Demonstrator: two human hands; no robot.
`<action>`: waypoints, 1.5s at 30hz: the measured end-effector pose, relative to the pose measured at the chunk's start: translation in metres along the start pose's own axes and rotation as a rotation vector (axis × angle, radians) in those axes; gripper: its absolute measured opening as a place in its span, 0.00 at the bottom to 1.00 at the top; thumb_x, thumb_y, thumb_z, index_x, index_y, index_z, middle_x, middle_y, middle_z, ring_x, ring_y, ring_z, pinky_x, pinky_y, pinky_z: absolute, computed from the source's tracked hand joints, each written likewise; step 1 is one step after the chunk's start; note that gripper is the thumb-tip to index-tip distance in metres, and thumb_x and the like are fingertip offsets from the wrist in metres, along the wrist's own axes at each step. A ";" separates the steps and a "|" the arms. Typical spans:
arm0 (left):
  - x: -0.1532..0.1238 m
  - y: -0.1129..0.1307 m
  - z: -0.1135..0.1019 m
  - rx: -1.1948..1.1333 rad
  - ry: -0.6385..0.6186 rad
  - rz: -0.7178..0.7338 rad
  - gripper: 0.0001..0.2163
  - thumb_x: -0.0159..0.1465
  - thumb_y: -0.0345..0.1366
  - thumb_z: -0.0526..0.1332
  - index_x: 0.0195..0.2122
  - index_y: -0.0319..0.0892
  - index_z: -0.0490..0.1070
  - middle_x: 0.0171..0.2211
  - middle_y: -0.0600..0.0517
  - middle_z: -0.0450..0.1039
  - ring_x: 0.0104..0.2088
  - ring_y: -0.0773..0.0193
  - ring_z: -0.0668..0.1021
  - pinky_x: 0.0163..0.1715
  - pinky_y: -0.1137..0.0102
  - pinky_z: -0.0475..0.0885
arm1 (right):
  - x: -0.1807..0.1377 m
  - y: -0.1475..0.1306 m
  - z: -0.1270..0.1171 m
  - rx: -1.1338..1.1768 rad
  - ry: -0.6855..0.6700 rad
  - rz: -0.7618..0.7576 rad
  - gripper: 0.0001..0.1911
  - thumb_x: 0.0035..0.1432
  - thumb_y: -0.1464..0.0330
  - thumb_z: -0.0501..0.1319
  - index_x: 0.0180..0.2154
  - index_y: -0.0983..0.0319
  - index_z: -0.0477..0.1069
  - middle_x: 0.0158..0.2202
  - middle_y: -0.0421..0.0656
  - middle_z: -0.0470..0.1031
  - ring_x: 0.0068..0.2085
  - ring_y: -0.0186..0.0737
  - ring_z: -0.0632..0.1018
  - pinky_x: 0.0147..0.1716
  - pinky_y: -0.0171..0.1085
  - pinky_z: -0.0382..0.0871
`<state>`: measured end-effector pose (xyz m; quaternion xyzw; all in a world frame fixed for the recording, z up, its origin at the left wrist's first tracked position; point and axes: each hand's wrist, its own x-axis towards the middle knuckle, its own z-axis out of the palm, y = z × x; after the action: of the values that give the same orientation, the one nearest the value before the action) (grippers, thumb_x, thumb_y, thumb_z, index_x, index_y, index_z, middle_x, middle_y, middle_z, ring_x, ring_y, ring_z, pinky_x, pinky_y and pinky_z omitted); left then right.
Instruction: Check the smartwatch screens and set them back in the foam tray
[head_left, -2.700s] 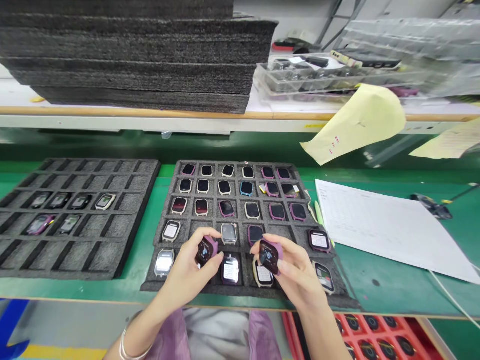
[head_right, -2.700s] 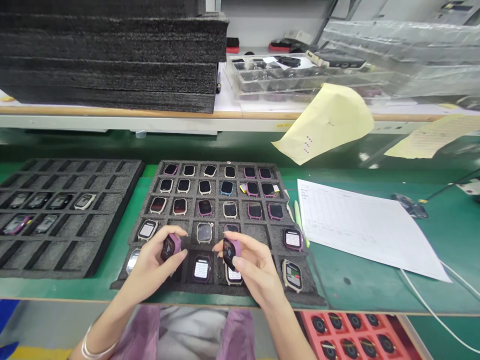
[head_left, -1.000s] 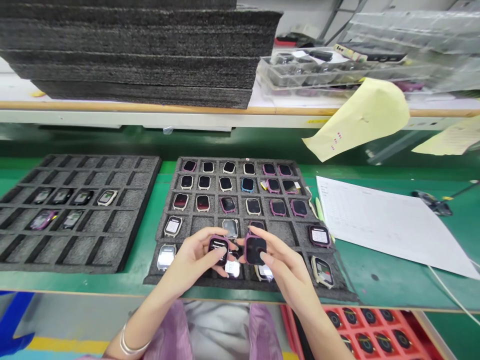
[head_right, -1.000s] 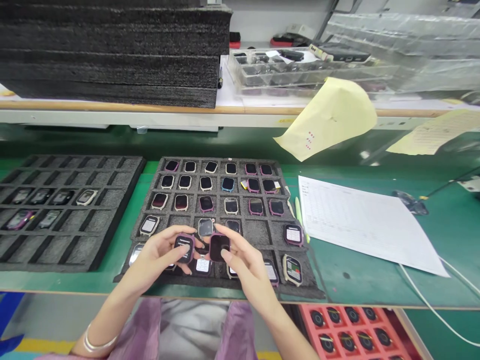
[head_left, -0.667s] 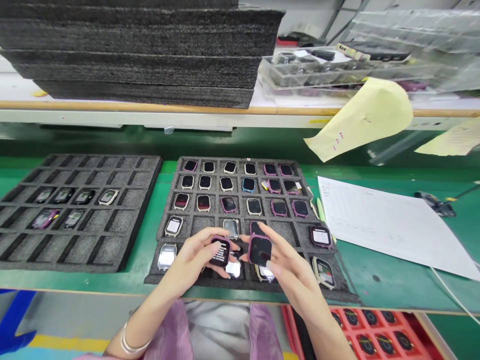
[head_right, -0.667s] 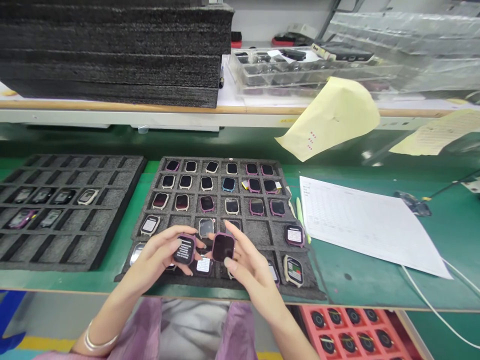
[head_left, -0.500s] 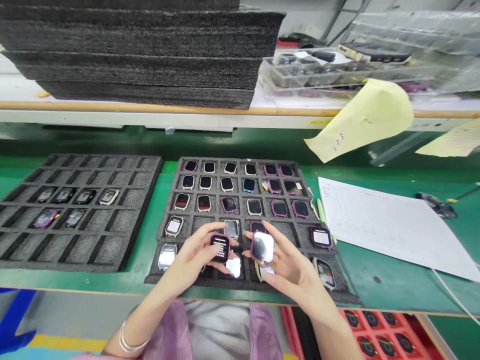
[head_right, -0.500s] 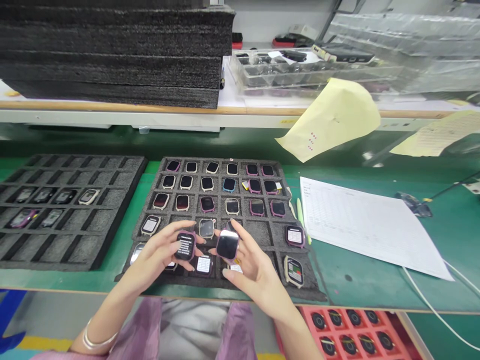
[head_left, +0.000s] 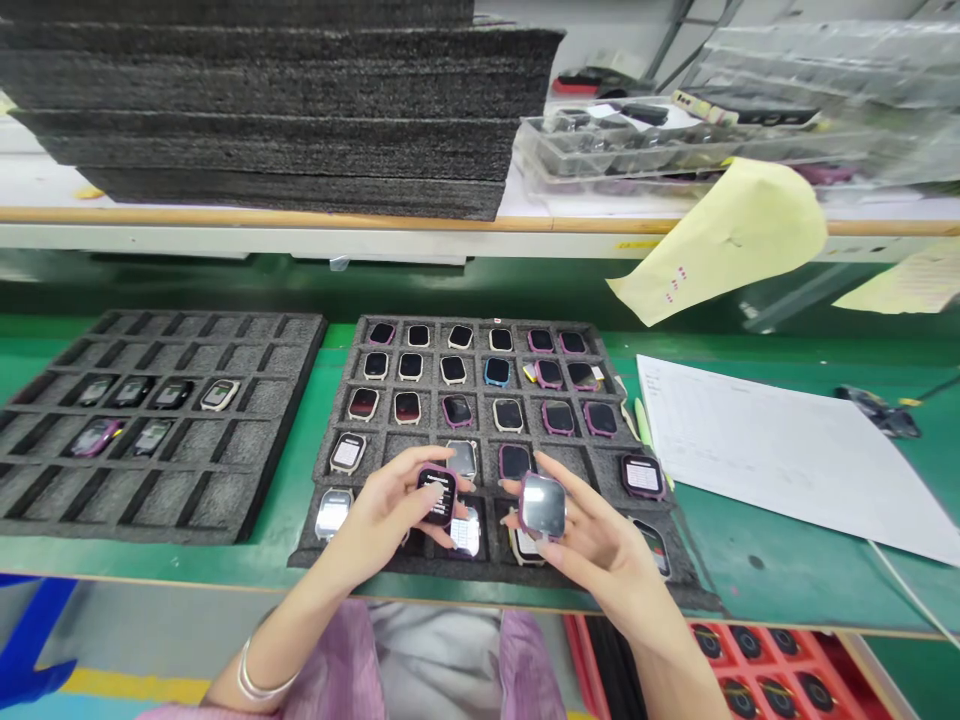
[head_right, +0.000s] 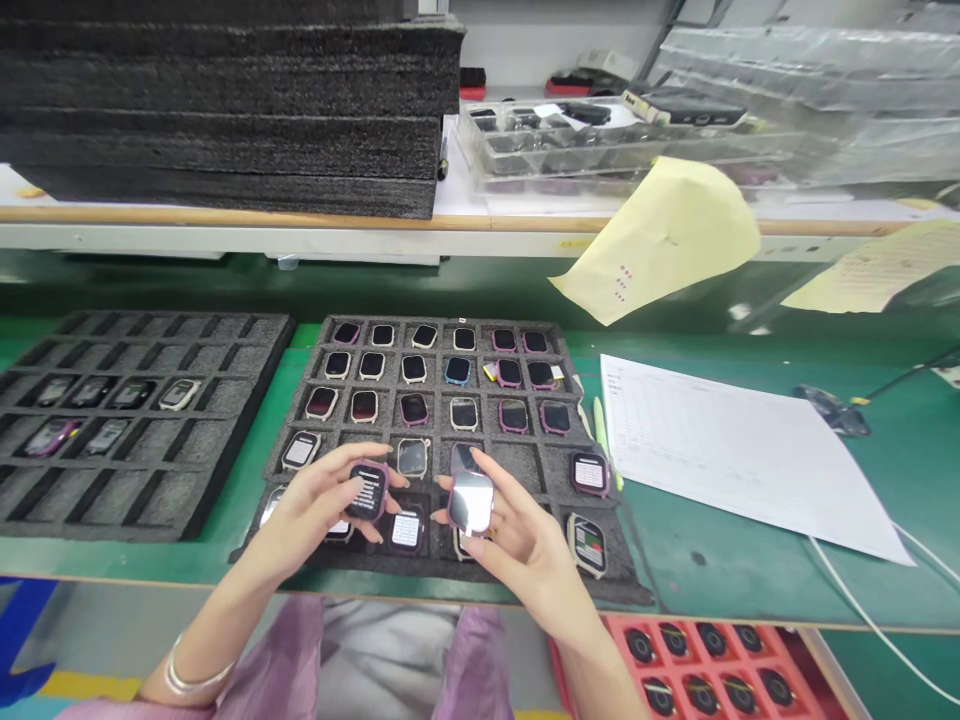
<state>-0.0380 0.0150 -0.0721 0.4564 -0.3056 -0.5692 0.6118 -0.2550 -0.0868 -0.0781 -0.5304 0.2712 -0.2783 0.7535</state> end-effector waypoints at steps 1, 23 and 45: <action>0.000 -0.001 0.000 -0.006 -0.006 0.018 0.17 0.65 0.40 0.62 0.55 0.42 0.67 0.45 0.42 0.75 0.40 0.56 0.80 0.32 0.67 0.81 | 0.000 0.000 0.000 0.003 0.009 -0.010 0.35 0.58 0.67 0.70 0.64 0.55 0.60 0.55 0.52 0.74 0.47 0.50 0.80 0.50 0.47 0.73; 0.028 0.019 -0.020 1.570 0.057 0.135 0.22 0.63 0.31 0.60 0.59 0.39 0.62 0.58 0.41 0.63 0.57 0.47 0.67 0.56 0.53 0.67 | 0.028 -0.032 -0.037 0.056 0.000 0.068 0.34 0.60 0.66 0.68 0.64 0.53 0.58 0.58 0.51 0.72 0.45 0.51 0.81 0.55 0.53 0.67; 0.058 -0.012 0.022 0.818 0.113 0.082 0.02 0.65 0.32 0.59 0.37 0.40 0.66 0.42 0.44 0.73 0.40 0.59 0.80 0.42 0.65 0.76 | 0.065 -0.070 -0.026 0.099 -0.237 0.061 0.26 0.63 0.70 0.66 0.60 0.56 0.63 0.55 0.49 0.75 0.46 0.46 0.80 0.47 0.42 0.70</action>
<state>-0.0533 -0.0451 -0.0825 0.6799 -0.4904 -0.3502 0.4178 -0.2374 -0.1697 -0.0262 -0.5131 0.1821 -0.2039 0.8136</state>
